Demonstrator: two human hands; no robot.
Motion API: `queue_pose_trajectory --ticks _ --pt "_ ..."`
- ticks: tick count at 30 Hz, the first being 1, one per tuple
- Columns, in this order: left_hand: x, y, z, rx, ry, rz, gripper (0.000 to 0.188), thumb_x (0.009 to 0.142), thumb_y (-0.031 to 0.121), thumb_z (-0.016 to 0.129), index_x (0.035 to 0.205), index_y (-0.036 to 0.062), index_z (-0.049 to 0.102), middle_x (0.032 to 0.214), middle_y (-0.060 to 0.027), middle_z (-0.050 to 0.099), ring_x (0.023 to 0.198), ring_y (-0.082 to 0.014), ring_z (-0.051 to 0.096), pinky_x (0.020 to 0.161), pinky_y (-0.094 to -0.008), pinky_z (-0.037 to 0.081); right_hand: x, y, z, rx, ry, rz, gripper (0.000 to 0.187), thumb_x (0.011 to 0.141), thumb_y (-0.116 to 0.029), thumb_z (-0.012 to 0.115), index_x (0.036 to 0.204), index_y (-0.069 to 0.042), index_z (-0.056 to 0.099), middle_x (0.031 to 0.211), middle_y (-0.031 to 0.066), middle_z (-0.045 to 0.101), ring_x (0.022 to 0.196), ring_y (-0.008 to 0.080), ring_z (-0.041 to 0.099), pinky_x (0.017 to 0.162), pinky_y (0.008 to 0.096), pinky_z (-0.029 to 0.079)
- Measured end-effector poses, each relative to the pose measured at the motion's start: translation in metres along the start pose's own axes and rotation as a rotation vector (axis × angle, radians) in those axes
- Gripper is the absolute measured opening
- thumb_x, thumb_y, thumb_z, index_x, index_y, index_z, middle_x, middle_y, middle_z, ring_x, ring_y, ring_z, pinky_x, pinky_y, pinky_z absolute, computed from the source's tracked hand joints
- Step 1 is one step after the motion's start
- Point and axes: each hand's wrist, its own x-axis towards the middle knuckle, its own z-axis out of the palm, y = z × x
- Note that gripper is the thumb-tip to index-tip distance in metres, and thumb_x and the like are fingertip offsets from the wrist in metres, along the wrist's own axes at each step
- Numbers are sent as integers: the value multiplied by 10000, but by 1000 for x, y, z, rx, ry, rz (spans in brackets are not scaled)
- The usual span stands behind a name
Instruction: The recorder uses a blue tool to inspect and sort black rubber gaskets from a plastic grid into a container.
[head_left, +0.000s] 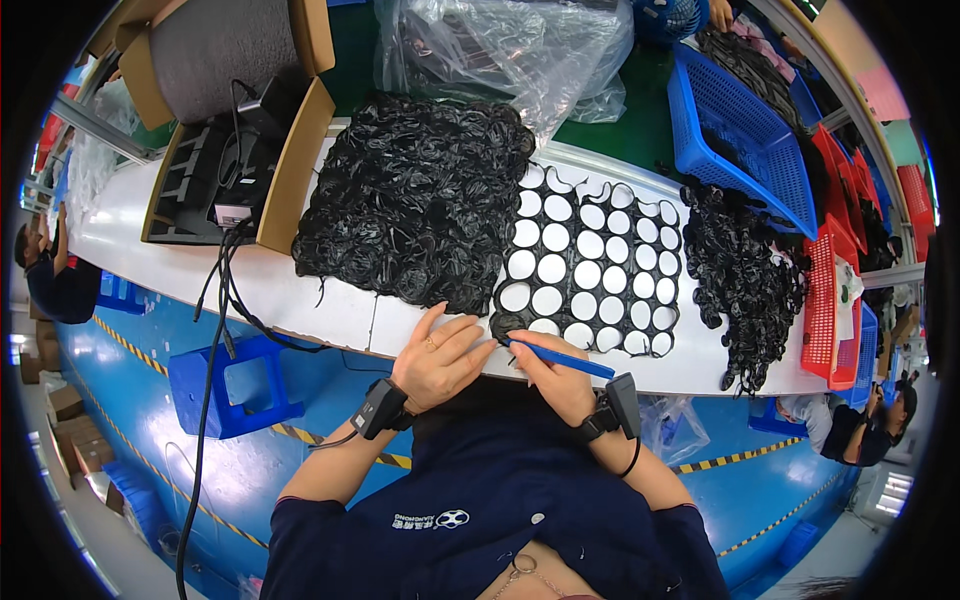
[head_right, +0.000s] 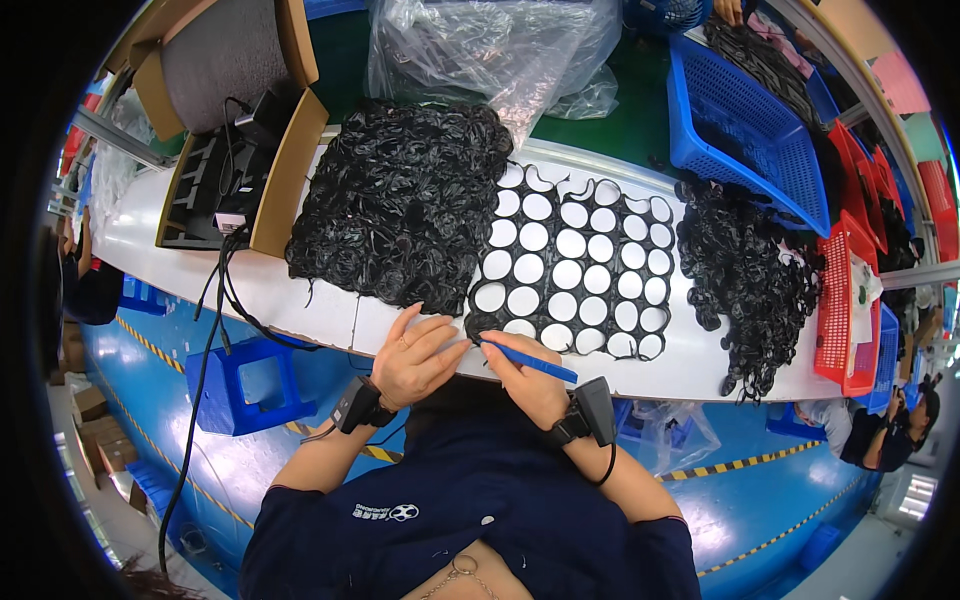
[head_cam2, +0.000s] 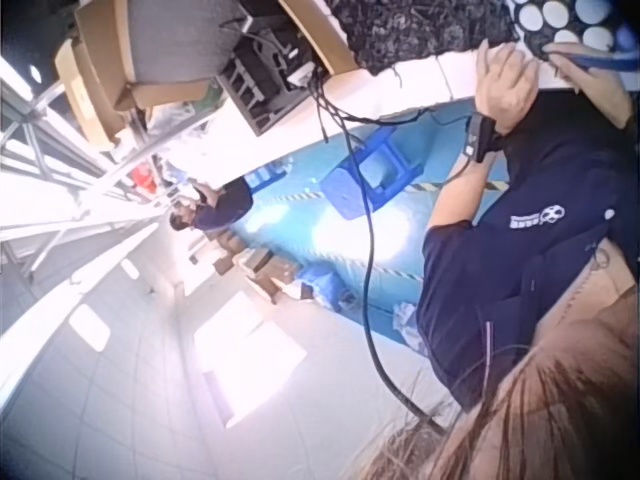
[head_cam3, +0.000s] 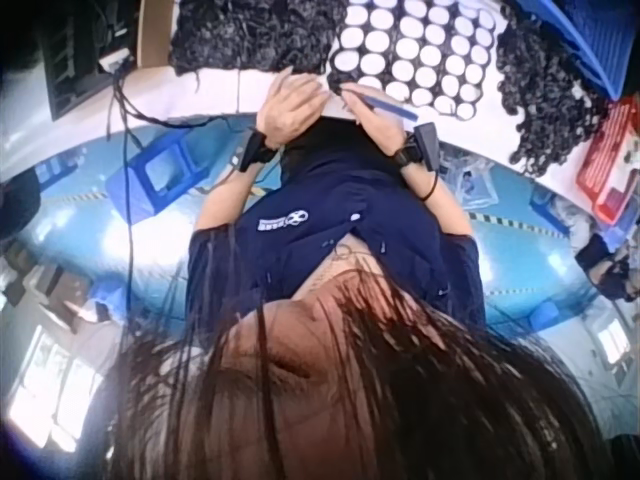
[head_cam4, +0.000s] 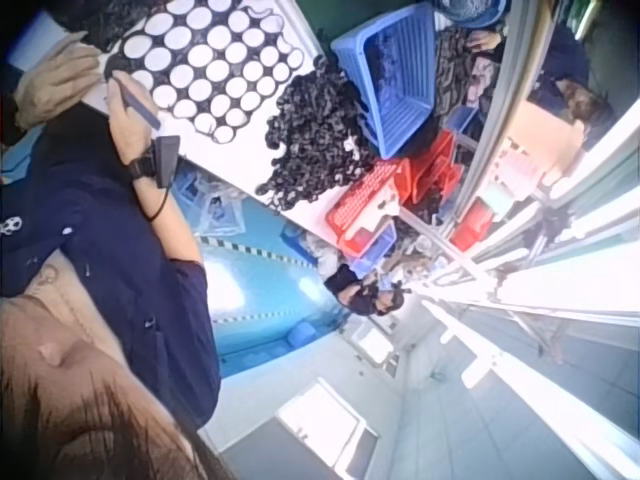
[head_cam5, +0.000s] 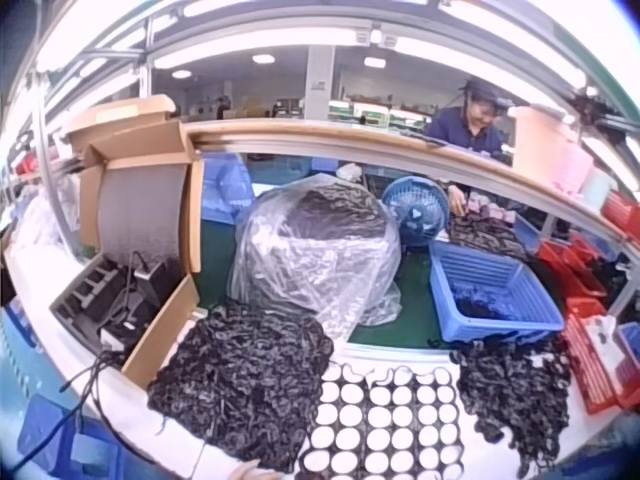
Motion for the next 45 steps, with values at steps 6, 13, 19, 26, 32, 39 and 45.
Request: queue_pose_trajectory --ticks 6,13,19,26,32,39,45 --pt "1 0 0 19 2 -2 283 729 125 742 1011 138 714 1054 -32 640 1090 -219 604 1025 -495 416 0 -3 1 43 -7 38 211 926 -172 660 1078 -30 696 826 83 680 615 116 601 572 250 470" --pt "4 1 2 30 6 -6 267 722 125 745 986 141 707 1038 -19 634 1082 -215 600 1017 -481 411 7 -15 2 -799 100 -727 210 834 -51 659 1040 -14 672 928 106 673 805 249 641 703 327 505" --pt "4 3 -3 29 17 -33 250 716 104 756 955 130 690 1027 -18 634 1068 -222 606 1010 -485 405 36 -1 -137 -1132 786 -692 165 912 -44 569 1040 30 642 981 176 666 912 370 620 815 455 490" --pt "14 15 -3 -16 104 -120 241 720 0 720 942 74 663 996 -47 646 1005 -243 616 1007 -483 368 -32 42 -181 -677 803 -289 160 900 -111 661 1033 -39 714 960 121 707 859 259 650 778 341 501" --pt "67 60 27 -224 -35 -9 292 771 11 673 1062 41 663 1093 -74 632 1110 -260 575 1019 -477 383 -61 37 -135 -544 744 -217 149 864 -75 679 997 -20 715 911 128 693 887 274 629 803 358 487" --pt "105 96 93 -251 -183 167 315 853 89 630 1163 32 626 1221 -82 589 1243 -268 517 1063 -508 362 -66 45 -129 -516 671 -266 138 850 -82 687 972 -24 715 878 130 690 890 299 623 812 376 477" --pt "107 99 108 -196 -245 211 323 872 143 631 1187 71 630 1234 -74 585 1278 -264 484 1049 -574 350 -66 50 -129 -471 687 -262 134 848 -102 689 962 -42 723 873 118 695 892 298 630 820 379 472"
